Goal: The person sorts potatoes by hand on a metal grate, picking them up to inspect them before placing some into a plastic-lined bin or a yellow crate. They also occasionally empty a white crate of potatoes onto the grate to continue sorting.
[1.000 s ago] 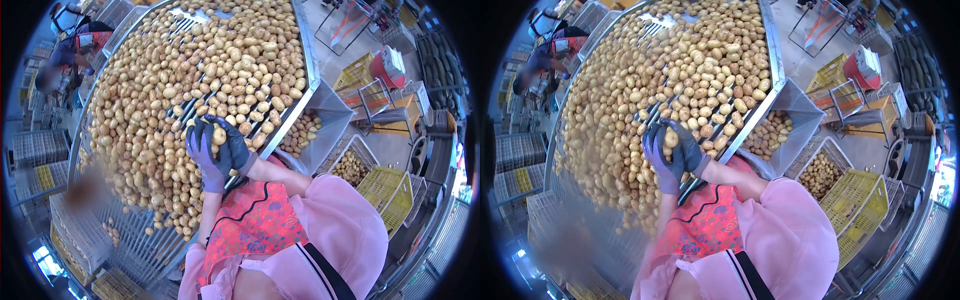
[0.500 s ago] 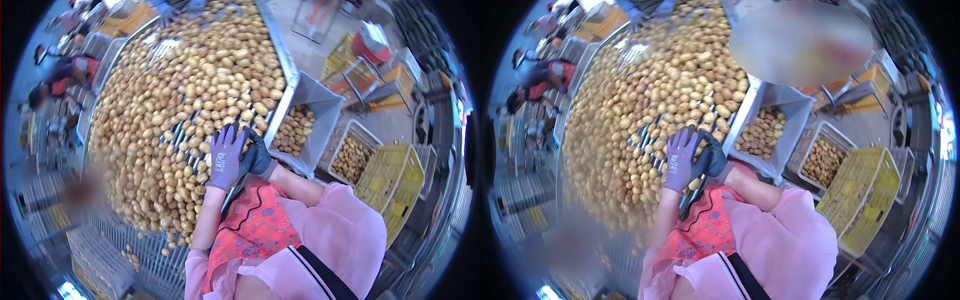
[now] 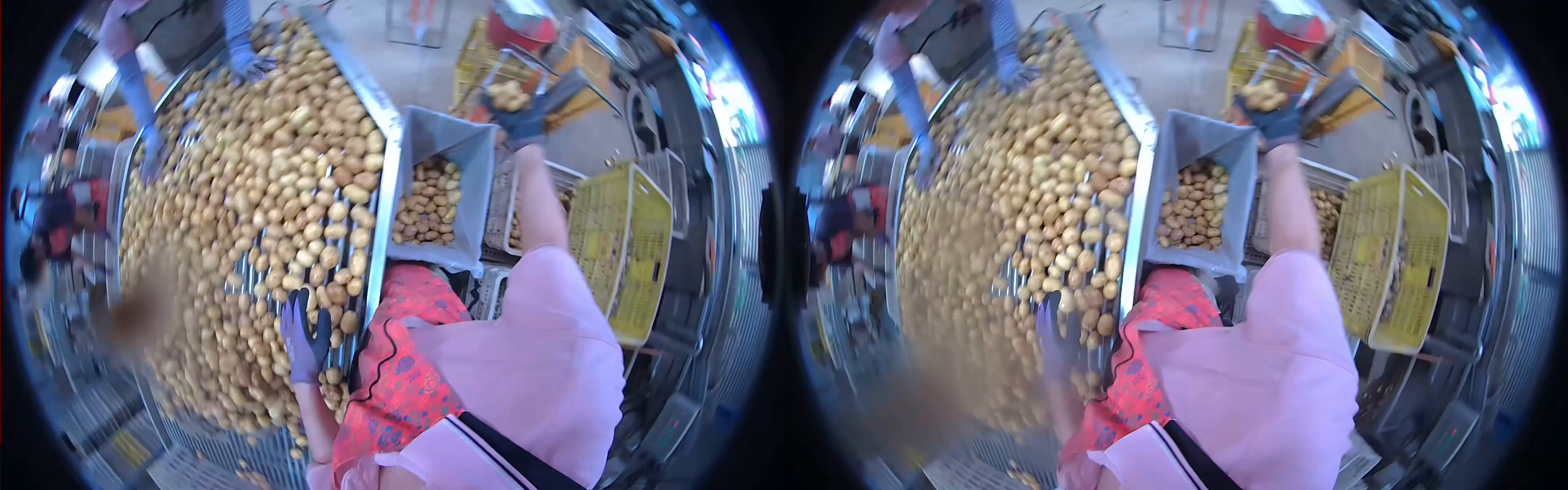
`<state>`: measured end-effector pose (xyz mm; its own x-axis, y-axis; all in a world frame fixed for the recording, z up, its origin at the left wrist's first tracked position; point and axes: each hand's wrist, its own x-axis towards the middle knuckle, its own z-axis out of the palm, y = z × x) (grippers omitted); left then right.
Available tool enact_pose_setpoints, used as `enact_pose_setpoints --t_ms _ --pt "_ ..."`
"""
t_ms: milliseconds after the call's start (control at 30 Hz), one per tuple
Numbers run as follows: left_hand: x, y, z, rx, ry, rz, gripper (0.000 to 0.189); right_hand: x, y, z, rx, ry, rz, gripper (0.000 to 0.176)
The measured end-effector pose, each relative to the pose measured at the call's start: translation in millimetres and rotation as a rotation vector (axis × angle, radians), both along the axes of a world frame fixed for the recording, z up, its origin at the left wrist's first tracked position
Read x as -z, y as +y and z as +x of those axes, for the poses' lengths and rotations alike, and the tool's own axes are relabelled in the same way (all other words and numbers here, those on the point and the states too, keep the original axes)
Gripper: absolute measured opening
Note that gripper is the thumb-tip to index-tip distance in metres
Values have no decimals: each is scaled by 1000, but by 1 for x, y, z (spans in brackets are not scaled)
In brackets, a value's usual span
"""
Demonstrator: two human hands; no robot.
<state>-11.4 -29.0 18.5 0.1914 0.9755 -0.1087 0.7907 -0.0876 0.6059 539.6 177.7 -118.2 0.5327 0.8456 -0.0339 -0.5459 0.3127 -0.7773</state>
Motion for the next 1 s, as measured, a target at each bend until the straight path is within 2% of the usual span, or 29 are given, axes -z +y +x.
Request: enact_pose_setpoints --t_ms 67,133,167,200,233,267,300,333,367,400,433,467,500,533,567,600,633,667,700,733,800,833,933,967,1000 --pt "38 -31 -28 -51 400 -55 64 -6 13 50 -22 -21 -144 73" --pt "35 -39 -18 -17 589 -155 65 11 38 34 8 -197 -259 58" --pt "38 -41 -6 -20 592 -162 62 26 42 12 47 -456 -317 52" --pt "48 -41 5 -17 588 -167 60 67 39 -11 79 -882 -293 47" --pt "68 -38 11 32 594 -127 59 -14 9 -98 168 -1610 -461 40" --pt "86 -33 17 90 598 -89 58 79 -4 -102 179 -1994 -336 39" --pt "95 -18 24 113 566 -110 56 39 -40 -178 -91 -2405 -550 44" --pt "101 4 30 143 535 -127 54 31 -57 -225 -389 -1932 -330 48" --pt "101 27 34 104 476 -126 54 -21 -67 -287 -568 -2191 -339 53" --pt "99 51 35 70 417 -120 53 -21 -65 -318 -607 -2124 -218 59" --pt "98 71 32 63 390 -29 53 -12 -61 -339 -539 -2133 -118 63" --pt "97 92 28 63 364 62 53 3 -53 -353 -524 -2192 -182 61" --pt "139 107 14 66 556 170 63 1 -35 -367 -477 -2210 -175 61" --pt "111 129 2 20 349 51 57 -2 -15 -381 -430 -2227 -173 60" --pt "103 147 -11 46 392 79 55 1 6 -389 -436 -2188 -144 59" --pt "102 163 -26 73 436 108 52 5 26 -400 -604 -2200 -310 60" --pt "110 178 -34 141 436 32 50 14 50 -407 -544 -2203 -308 61" --pt "124 195 -42 132 382 163 52 25 70 -417 -486 -2202 -309 63" --pt "119 213 -51 129 385 176 54 11 86 -429 -609 -2171 -423 66" --pt "112 234 -59 124 383 191 56 32 103 -436 -559 -2236 -453 74" --pt "116 273 -78 -84 470 301 57 31 134 -457 -404 -2282 -468 85" --pt "116 289 -93 -74 470 251 63 35 153 -461 -380 -2185 -376 95" --pt "103 322 -117 -6 368 339 62 27 216 -493 -417 -2214 -416 76" --pt "97 329 -132 26 530 374 61 48 251 -495 -364 -2222 -282 71" --pt "90 334 -149 -57 516 504 58 70 284 -496 -315 -2227 -149 66"
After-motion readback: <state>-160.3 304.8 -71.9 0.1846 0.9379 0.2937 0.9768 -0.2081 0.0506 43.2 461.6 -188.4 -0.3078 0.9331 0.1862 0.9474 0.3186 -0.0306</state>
